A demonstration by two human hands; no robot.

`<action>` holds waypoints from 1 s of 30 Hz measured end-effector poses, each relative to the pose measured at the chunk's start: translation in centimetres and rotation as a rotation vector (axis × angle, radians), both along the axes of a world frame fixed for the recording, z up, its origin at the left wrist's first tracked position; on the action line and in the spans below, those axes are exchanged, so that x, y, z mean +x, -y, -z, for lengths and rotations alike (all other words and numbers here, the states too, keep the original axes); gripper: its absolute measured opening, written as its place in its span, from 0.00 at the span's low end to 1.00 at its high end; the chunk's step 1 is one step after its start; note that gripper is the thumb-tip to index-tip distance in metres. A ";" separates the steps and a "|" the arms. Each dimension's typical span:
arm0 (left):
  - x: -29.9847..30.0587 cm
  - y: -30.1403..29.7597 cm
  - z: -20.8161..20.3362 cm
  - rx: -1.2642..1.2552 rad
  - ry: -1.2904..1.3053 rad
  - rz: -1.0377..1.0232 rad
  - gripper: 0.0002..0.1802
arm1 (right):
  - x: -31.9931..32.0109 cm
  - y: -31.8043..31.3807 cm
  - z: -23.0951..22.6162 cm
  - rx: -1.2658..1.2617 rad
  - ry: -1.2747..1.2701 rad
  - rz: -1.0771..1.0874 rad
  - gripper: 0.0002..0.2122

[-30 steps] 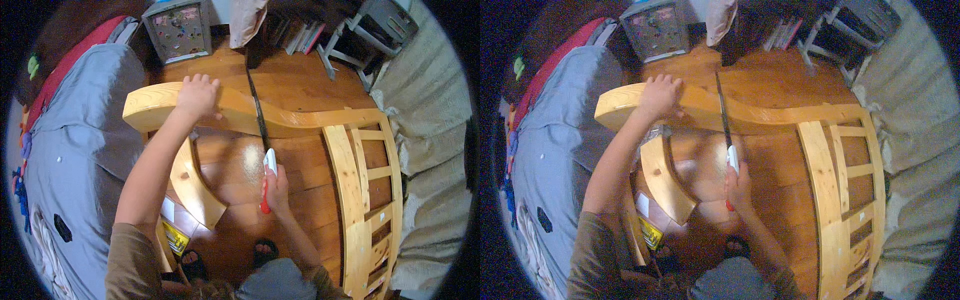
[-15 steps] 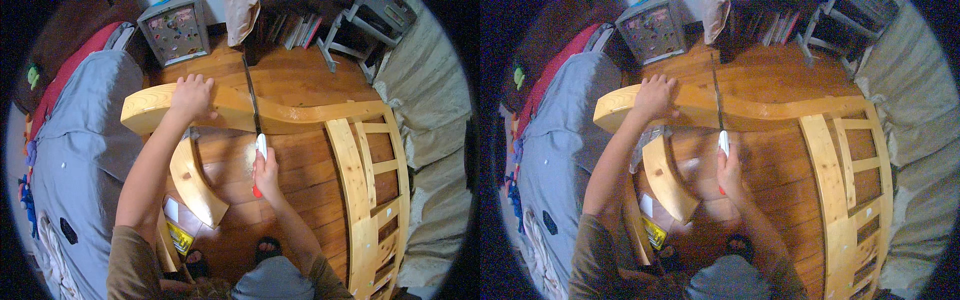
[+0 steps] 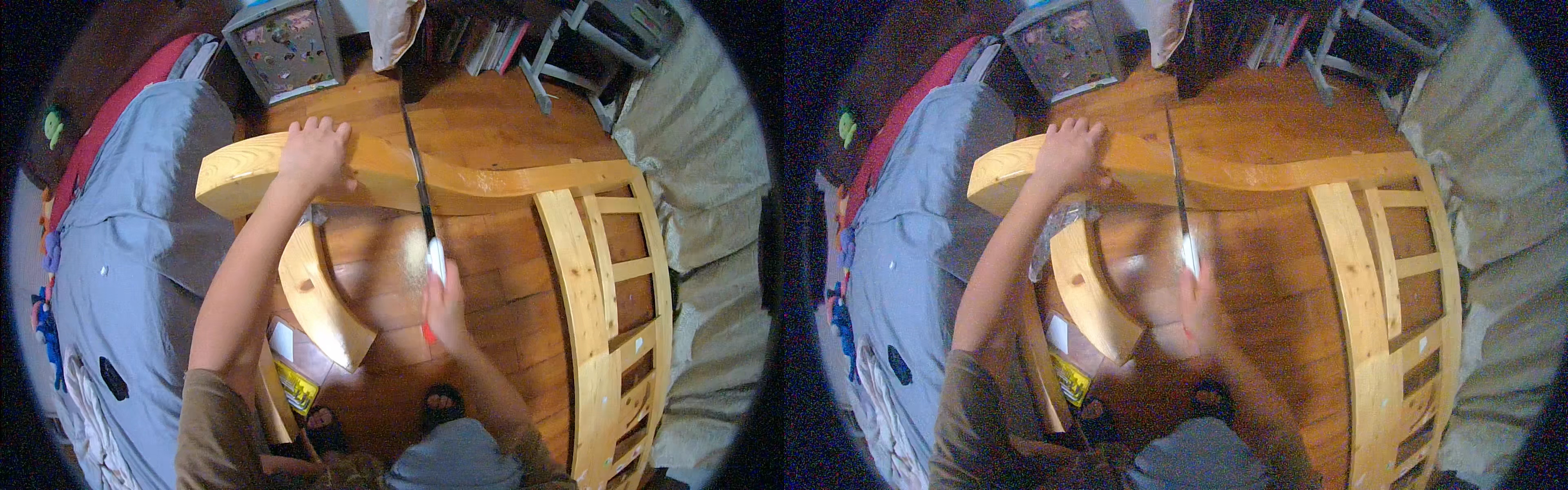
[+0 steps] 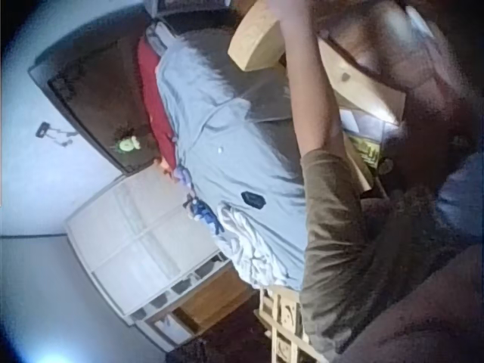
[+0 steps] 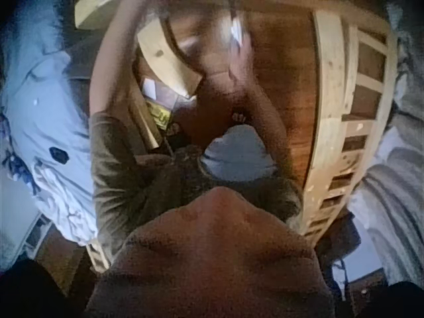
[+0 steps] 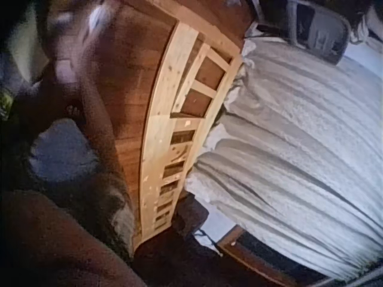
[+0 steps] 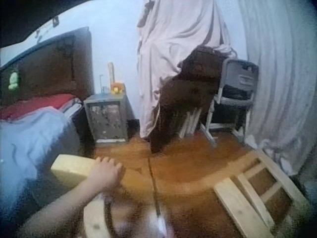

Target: The person saws a curved wooden piece using a hand saw while seated on the floor. They hold the wood steady with one hand and move the saw back and forth with the other, generating sawdust on the floor.

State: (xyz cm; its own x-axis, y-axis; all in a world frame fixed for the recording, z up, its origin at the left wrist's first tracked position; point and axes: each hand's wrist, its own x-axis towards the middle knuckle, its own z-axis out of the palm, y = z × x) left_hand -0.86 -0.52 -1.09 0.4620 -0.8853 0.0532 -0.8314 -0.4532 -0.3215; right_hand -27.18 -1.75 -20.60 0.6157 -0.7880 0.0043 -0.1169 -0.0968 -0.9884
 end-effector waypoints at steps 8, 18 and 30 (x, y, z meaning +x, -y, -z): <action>0.7 -0.8 -0.1 0.014 -0.011 -0.003 0.41 | -4.1 -4.8 -0.9 0.223 -0.024 0.000 0.07; 0.3 0.2 0.1 -0.004 -0.013 0.025 0.45 | 2.2 1.2 -0.8 0.044 0.097 0.052 0.06; 0.4 0.2 0.0 -0.046 0.025 0.060 0.42 | -10.1 -7.1 -2.1 0.408 -0.161 -0.083 0.20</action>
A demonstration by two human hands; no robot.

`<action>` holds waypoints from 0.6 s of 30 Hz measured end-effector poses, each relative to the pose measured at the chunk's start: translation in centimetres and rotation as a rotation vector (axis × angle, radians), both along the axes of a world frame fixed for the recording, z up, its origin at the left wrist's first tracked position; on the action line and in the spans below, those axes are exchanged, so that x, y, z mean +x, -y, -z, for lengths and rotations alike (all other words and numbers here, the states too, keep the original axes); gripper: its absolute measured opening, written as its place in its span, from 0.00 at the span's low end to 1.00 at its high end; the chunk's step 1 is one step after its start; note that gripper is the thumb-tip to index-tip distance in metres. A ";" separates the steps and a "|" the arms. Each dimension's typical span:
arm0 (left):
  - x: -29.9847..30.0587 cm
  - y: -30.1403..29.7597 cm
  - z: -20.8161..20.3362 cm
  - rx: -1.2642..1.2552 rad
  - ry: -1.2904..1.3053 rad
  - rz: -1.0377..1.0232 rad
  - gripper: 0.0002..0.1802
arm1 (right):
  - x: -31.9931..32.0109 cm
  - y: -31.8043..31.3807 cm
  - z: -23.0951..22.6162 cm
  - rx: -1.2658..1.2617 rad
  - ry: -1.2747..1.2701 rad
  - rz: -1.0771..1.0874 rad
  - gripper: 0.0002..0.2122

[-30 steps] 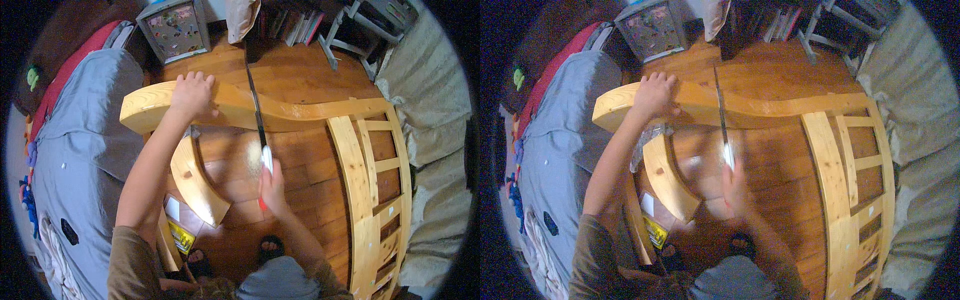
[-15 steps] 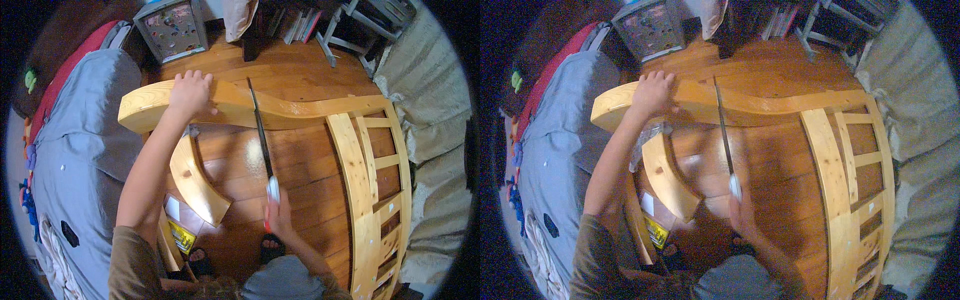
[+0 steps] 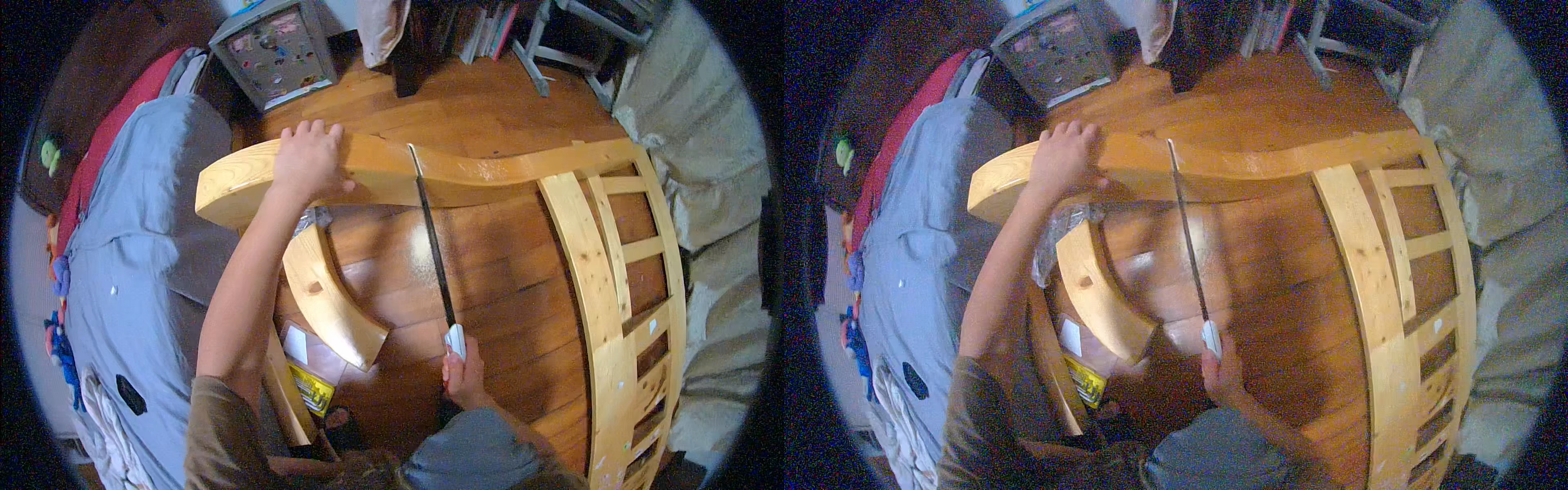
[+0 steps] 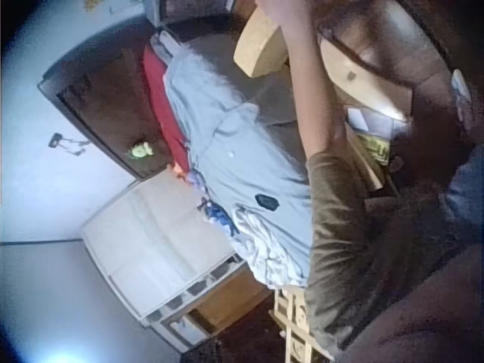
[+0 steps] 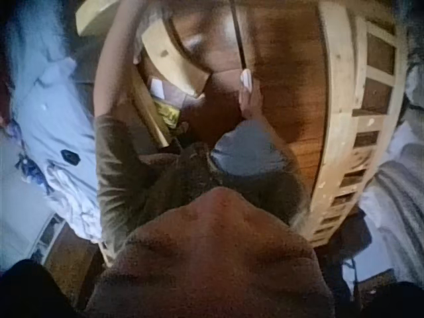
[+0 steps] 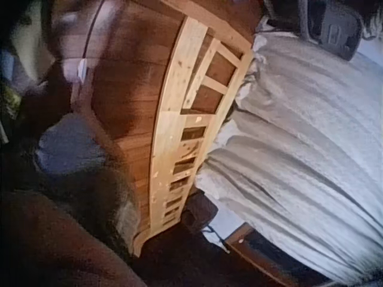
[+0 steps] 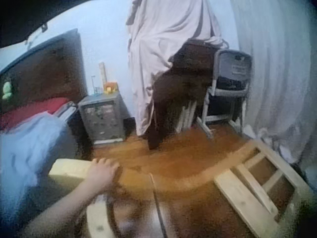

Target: The person saws a curved wooden piece using a hand saw while seated on the floor. They hold the wood steady with one hand and move the saw back and forth with the other, generating sawdust on the floor.

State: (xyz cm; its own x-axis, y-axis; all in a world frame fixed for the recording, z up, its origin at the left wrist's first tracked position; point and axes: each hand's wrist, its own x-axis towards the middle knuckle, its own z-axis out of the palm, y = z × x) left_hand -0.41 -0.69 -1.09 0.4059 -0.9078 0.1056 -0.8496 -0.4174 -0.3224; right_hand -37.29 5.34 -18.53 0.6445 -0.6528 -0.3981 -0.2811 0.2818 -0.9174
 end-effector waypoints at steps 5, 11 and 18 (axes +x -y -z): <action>-0.1 0.5 0.5 0.026 0.022 0.011 0.42 | 8.2 4.7 1.8 -0.384 0.116 0.078 0.16; -0.2 0.1 0.1 0.021 0.043 0.054 0.42 | 8.7 5.5 -0.8 -0.378 0.194 0.132 0.13; -0.4 0.7 -0.1 0.069 0.082 0.026 0.42 | 1.8 1.0 -0.6 -0.469 0.136 0.090 0.16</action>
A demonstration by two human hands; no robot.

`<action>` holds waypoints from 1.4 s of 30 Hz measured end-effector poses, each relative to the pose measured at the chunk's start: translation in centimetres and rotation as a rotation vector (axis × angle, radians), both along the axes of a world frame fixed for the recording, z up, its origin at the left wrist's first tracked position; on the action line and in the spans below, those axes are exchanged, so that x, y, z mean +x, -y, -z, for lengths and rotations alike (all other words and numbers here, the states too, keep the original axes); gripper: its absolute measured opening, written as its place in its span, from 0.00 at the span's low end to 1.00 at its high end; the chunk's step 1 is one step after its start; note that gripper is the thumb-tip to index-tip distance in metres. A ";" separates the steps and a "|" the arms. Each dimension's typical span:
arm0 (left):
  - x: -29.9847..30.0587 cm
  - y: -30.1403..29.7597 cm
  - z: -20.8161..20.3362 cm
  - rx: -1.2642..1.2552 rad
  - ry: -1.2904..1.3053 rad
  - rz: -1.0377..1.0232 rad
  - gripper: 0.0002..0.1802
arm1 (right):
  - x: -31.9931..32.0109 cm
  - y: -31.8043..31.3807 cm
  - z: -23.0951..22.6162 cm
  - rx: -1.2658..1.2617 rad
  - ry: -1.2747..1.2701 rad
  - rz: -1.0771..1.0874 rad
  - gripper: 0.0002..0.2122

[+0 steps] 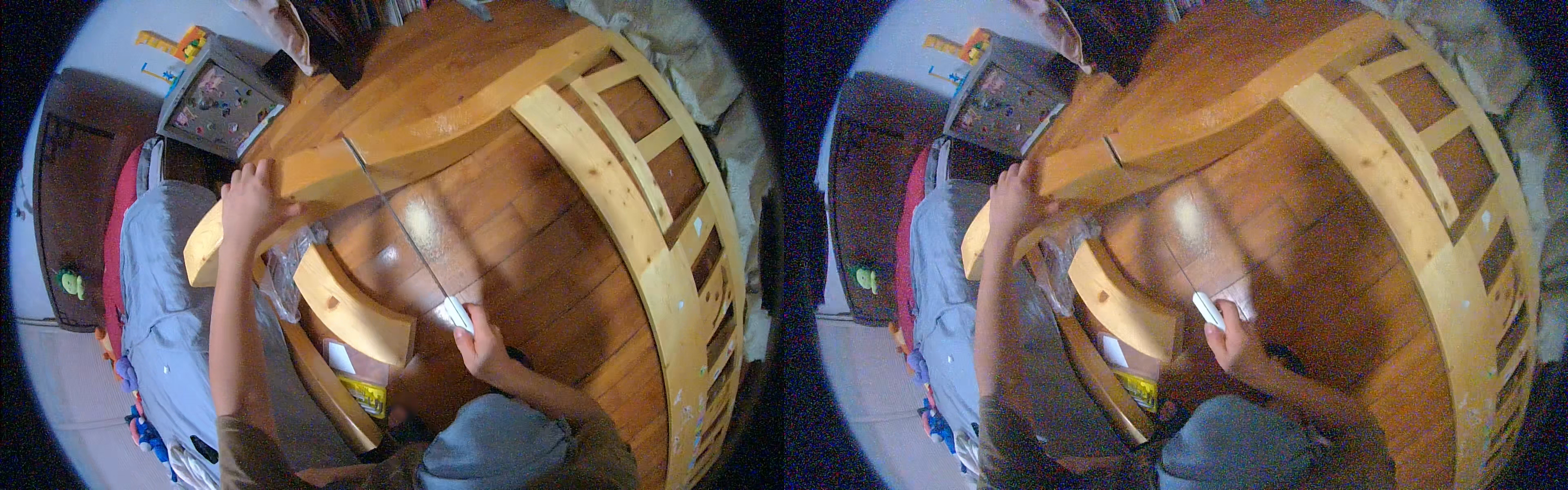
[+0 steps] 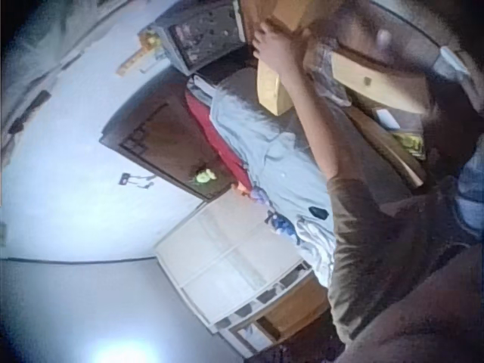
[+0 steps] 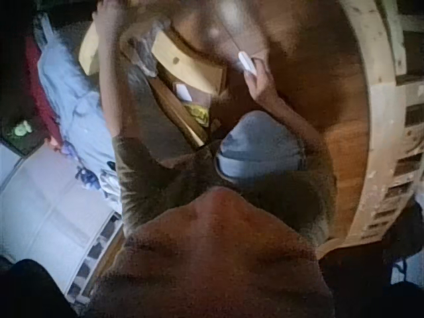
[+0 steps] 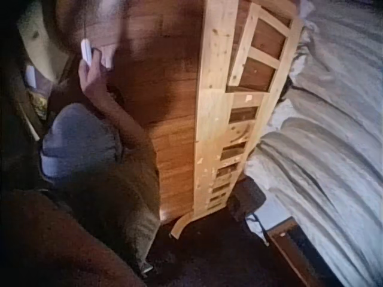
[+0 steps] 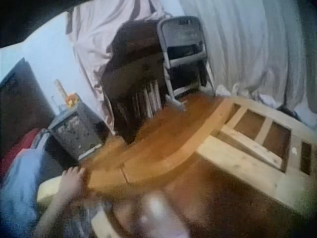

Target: The person saws a curved wooden piece using a hand saw while seated on the floor. They hold the wood steady with one hand and move the saw back and forth with the other, generating sawdust on the floor.

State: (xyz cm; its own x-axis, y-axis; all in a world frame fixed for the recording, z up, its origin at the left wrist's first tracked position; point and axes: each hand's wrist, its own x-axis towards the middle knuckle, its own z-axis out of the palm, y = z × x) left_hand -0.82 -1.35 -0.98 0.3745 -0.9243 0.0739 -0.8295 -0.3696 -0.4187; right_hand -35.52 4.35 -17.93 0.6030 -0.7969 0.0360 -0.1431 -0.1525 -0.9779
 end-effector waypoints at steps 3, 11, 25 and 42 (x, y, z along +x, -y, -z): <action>1.0 -0.6 0.7 -0.050 -0.018 0.063 0.40 | 0.6 0.6 -0.5 0.148 -0.112 -0.126 0.16; -0.2 0.4 0.9 -0.033 -0.020 0.110 0.40 | 10.7 8.2 0.5 0.035 0.056 0.049 0.13; -0.2 0.1 0.9 -0.026 -0.015 0.080 0.42 | 9.1 7.3 -0.3 -0.005 -0.034 -0.016 0.13; 0.1 -0.2 0.4 -0.027 -0.014 0.058 0.42 | 8.9 7.2 -0.7 0.100 0.032 -0.031 0.13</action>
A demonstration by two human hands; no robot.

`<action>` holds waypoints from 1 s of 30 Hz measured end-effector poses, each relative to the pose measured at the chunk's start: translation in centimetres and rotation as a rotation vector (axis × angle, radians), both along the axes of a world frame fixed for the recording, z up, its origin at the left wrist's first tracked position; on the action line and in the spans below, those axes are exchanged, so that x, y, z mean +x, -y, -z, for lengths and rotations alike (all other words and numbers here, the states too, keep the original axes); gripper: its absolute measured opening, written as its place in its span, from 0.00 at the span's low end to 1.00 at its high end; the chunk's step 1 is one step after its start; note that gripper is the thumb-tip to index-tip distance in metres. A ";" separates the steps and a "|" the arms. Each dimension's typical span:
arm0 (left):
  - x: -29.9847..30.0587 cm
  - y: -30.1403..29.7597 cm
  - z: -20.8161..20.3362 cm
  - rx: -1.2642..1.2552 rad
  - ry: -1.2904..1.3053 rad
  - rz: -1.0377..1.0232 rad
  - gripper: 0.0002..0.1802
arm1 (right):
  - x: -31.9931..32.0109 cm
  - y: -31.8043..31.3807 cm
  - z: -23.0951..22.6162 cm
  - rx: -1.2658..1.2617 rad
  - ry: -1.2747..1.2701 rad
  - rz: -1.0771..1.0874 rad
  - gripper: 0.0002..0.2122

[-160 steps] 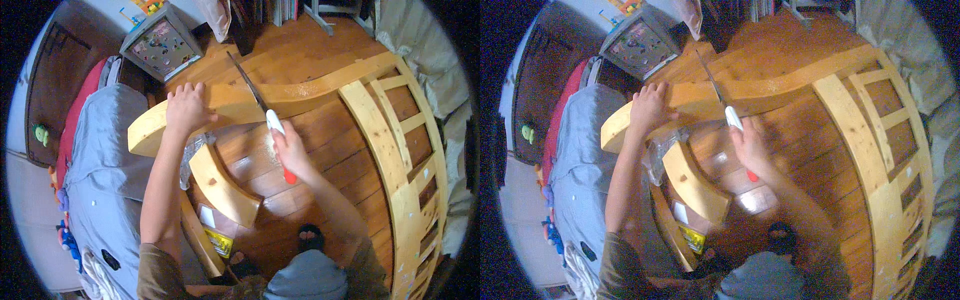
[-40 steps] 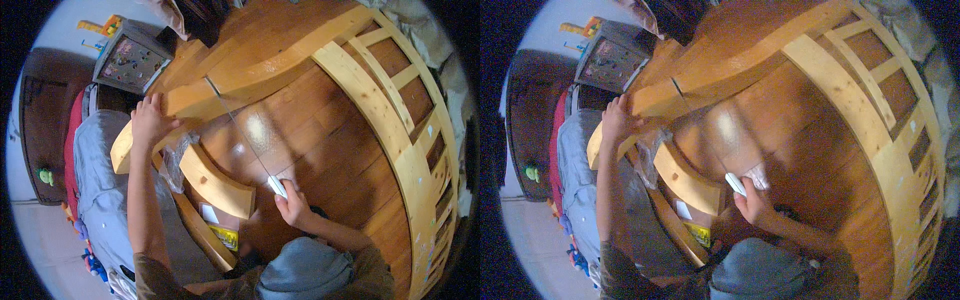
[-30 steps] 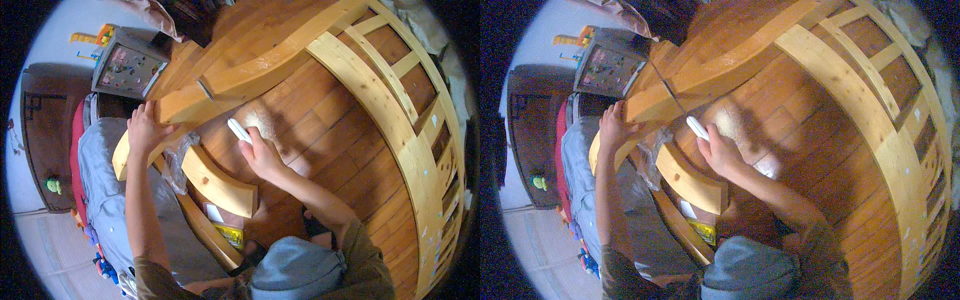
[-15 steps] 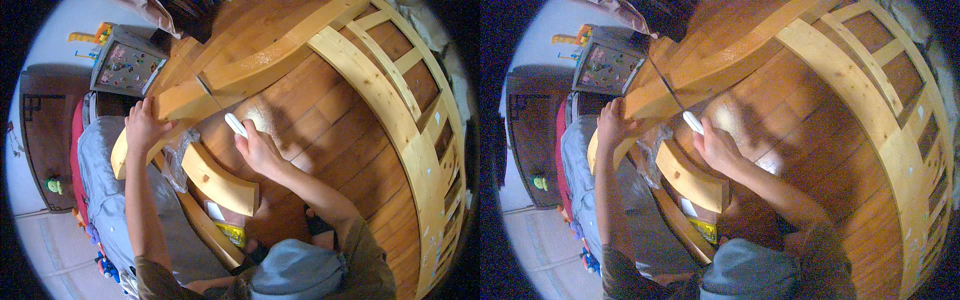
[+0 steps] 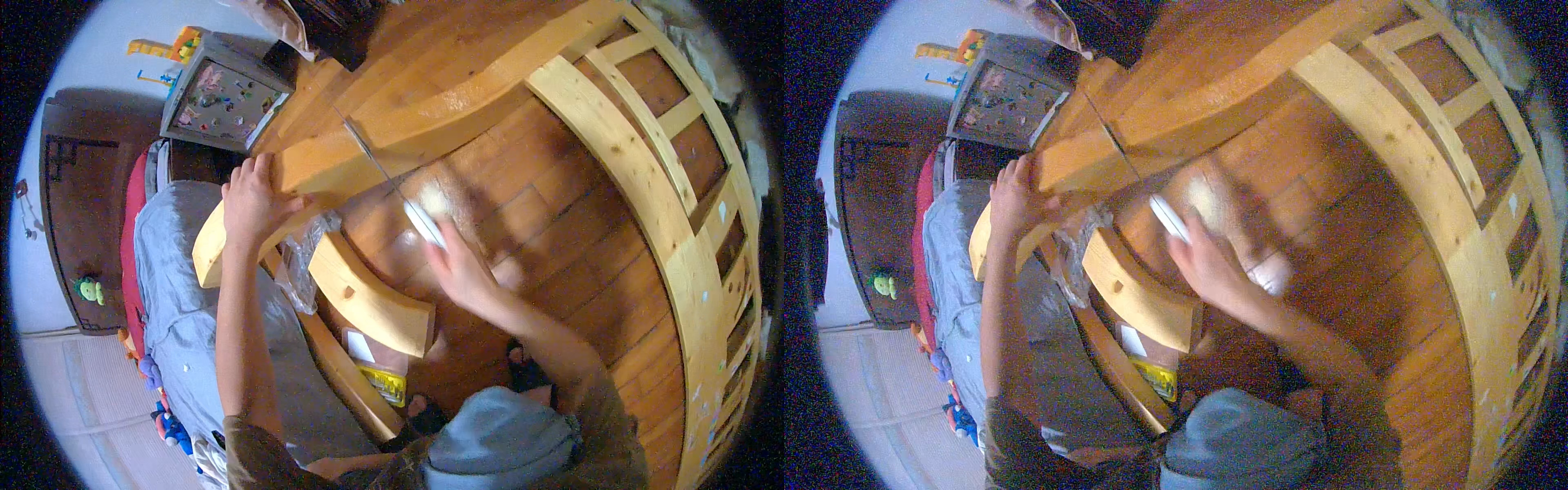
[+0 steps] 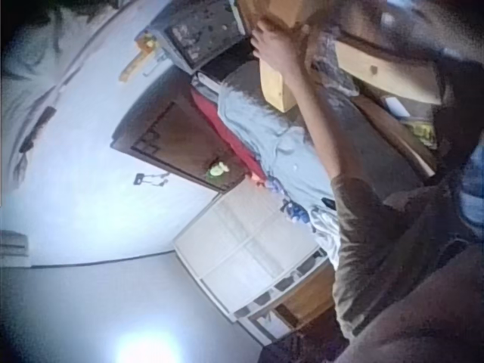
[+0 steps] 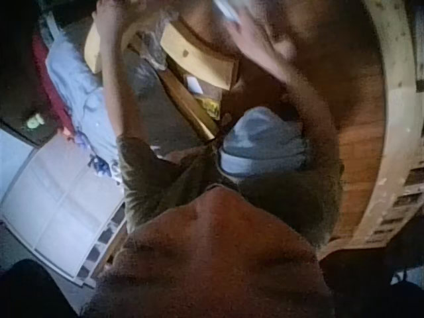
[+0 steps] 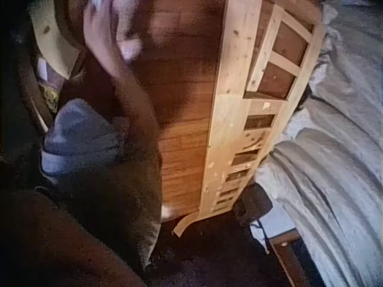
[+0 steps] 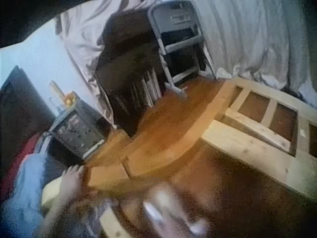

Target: The person saws a curved wooden piece using a hand saw while seated on the floor. They hold the wood steady with one hand and move the saw back and forth with the other, generating sawdust on the floor.

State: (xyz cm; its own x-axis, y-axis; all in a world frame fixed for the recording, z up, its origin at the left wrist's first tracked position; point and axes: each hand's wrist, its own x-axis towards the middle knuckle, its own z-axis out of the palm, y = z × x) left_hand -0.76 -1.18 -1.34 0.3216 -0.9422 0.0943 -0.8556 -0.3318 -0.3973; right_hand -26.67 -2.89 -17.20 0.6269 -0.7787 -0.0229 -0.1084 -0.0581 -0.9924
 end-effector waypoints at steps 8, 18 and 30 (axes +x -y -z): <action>0.4 -0.3 -0.3 0.021 -0.037 -0.026 0.43 | -1.5 -2.3 0.9 -0.076 0.028 0.068 0.15; 0.1 -0.3 0.1 -0.007 -0.022 -0.032 0.40 | 0.1 0.1 0.2 -0.093 0.023 0.073 0.15; 0.1 -0.5 -0.2 -0.009 -0.055 -0.065 0.39 | -8.5 -6.6 1.5 0.149 -0.157 -0.032 0.15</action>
State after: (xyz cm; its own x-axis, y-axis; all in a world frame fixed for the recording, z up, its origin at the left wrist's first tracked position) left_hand -0.67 -0.68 -1.13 0.3872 -0.9182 0.0831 -0.8525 -0.3909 -0.3471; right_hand -35.15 3.72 -18.71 0.6310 -0.7391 -0.2356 -0.2625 0.0823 -0.9614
